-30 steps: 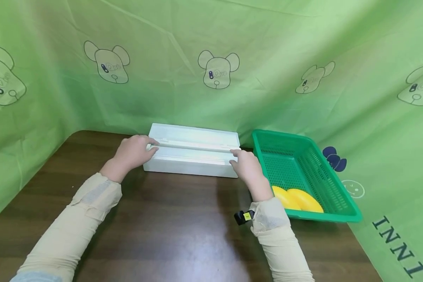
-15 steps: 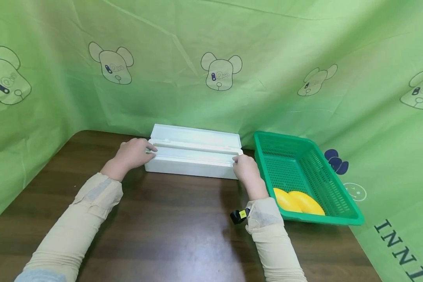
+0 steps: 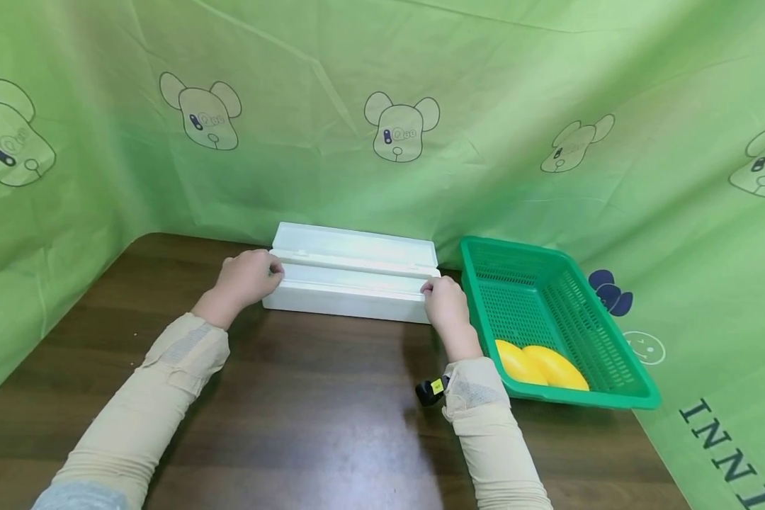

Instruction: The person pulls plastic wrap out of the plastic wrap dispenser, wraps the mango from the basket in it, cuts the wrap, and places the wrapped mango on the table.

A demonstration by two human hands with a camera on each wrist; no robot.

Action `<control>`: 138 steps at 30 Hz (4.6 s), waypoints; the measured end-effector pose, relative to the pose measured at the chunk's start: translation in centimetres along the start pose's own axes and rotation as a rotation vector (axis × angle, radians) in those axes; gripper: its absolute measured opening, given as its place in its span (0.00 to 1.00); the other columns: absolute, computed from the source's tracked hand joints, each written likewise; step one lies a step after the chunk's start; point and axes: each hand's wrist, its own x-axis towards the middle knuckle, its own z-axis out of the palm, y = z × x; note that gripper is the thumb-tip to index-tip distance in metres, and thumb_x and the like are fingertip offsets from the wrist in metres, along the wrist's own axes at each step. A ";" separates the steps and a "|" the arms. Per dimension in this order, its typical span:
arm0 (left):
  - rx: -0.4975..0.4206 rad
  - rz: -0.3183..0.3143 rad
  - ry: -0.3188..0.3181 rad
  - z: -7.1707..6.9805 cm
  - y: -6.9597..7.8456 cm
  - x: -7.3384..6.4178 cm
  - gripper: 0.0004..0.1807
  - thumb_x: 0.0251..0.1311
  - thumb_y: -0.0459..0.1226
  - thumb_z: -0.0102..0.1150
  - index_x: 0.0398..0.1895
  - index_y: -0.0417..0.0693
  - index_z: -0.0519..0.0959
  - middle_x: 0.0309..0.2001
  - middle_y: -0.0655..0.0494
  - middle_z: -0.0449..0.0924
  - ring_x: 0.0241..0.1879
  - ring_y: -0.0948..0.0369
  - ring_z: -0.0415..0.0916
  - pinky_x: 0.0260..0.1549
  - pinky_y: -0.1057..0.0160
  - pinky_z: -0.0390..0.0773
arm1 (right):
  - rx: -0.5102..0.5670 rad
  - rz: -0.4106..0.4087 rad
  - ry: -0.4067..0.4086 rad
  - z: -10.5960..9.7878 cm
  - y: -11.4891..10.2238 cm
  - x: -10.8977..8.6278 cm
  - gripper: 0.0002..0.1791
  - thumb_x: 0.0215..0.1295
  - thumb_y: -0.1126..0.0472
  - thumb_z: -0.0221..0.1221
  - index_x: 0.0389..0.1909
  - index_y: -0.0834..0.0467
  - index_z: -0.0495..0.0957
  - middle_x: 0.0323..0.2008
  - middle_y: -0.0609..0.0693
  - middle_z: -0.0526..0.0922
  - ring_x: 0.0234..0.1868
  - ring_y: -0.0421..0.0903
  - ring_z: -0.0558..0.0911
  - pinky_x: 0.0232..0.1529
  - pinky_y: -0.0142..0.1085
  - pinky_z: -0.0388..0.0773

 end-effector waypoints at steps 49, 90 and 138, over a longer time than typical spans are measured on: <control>-0.264 0.026 0.167 -4.1 1.1 0.1 0.13 0.77 0.31 0.50 0.51 0.28 0.78 0.52 0.32 0.79 0.54 0.39 0.75 0.57 0.41 0.71 | 0.216 -0.100 0.372 -2.8 -0.8 -0.1 0.09 0.79 0.69 0.49 0.45 0.68 0.78 0.47 0.66 0.74 0.44 0.65 0.77 0.47 0.54 0.76; -0.221 0.160 0.375 -10.0 4.3 -5.7 0.08 0.74 0.31 0.56 0.47 0.35 0.81 0.48 0.40 0.81 0.47 0.44 0.76 0.49 0.44 0.72 | 0.278 -0.349 0.604 -9.1 -2.0 -4.6 0.09 0.76 0.70 0.54 0.43 0.72 0.81 0.42 0.66 0.76 0.40 0.60 0.77 0.43 0.49 0.77; -0.250 0.029 -0.253 2.2 -0.2 -13.3 0.23 0.53 0.33 0.77 0.23 0.50 0.66 0.20 0.60 0.63 0.23 0.61 0.62 0.26 0.62 0.64 | -0.058 -0.769 0.114 -0.5 6.0 -15.3 0.14 0.48 0.73 0.75 0.29 0.53 0.85 0.29 0.41 0.85 0.32 0.38 0.79 0.38 0.44 0.56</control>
